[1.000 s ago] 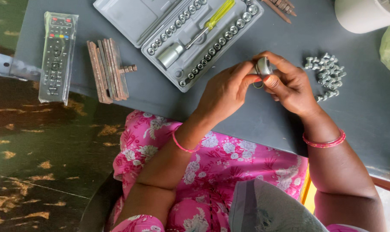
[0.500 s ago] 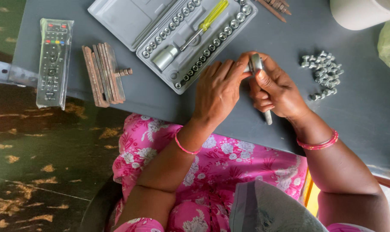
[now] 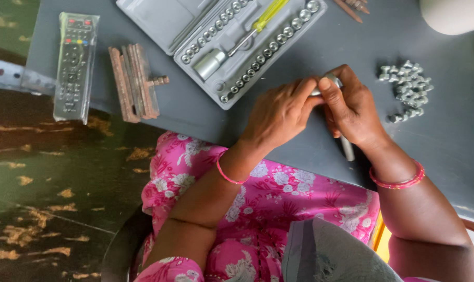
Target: The person selects socket bits from a case, attaches one to a screwdriver, and then assembles a ratchet with a socket. They test the ratchet mechanism and place the assembled tools back into the case.
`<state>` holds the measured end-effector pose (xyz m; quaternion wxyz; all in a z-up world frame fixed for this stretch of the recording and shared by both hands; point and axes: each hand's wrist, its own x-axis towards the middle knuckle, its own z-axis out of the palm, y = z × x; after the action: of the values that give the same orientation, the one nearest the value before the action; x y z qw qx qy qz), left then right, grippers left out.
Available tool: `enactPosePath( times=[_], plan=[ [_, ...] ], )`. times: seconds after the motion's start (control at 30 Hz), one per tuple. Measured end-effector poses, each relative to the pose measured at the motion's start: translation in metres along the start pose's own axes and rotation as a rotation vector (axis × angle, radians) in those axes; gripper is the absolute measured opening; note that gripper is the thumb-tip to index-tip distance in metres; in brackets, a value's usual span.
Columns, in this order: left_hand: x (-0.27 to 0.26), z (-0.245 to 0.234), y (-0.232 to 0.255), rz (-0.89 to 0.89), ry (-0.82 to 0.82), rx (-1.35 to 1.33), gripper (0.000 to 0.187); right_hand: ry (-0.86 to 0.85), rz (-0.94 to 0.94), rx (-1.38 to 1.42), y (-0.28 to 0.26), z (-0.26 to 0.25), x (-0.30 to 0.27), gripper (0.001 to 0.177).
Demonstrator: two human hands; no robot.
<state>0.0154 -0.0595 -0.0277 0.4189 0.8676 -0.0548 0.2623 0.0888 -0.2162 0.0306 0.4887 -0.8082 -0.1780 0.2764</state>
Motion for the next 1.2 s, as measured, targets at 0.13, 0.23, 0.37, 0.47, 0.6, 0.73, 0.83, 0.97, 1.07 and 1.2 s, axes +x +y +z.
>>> enactPosePath(
  times=[0.13, 0.23, 0.37, 0.47, 0.6, 0.73, 0.83, 0.97, 1.07, 1.2],
  plan=[
    [-0.001, -0.003, -0.014, -0.284, -0.399, -0.497, 0.031, 0.008, -0.087, -0.251, 0.0, 0.001, -0.002, 0.044],
    [0.002, -0.008, -0.025, -0.452, -0.654, -1.039, 0.044, 0.002, -0.173, -0.281, 0.002, 0.0, -0.008, 0.045],
    [-0.003, -0.006, -0.032, -0.572, -0.809, -1.473, 0.048, 0.022, -0.329, -0.342, 0.012, -0.006, -0.013, 0.045],
    [-0.006, 0.004, -0.032, -0.616, -0.76, -1.373, 0.046, 0.043, -0.402, -0.41, 0.018, -0.011, -0.013, 0.046],
    [-0.008, 0.025, -0.021, -0.231, -0.341, -1.055, 0.033, 0.128, -0.403, -0.535, 0.02, -0.011, -0.011, 0.047],
    [-0.009, 0.03, -0.011, -0.122, -0.1, -0.392, 0.016, 0.167, -0.441, -0.57, 0.018, -0.01, -0.008, 0.045],
    [-0.005, 0.021, -0.006, -0.073, -0.036, -0.196, 0.015, 0.19, -0.476, -0.609, 0.017, -0.007, -0.005, 0.044],
    [-0.001, 0.009, 0.006, -0.097, -0.061, 0.023, 0.02, 0.193, -0.438, -0.658, 0.005, -0.002, -0.006, 0.046],
    [0.0, 0.009, 0.011, -0.02, 0.01, 0.048, 0.019, 0.129, -0.206, -0.573, -0.008, -0.001, -0.009, 0.048],
    [-0.002, 0.015, 0.008, 0.009, 0.034, 0.101, 0.018, 0.021, -0.032, -0.404, -0.019, -0.003, -0.008, 0.058]
  ],
)
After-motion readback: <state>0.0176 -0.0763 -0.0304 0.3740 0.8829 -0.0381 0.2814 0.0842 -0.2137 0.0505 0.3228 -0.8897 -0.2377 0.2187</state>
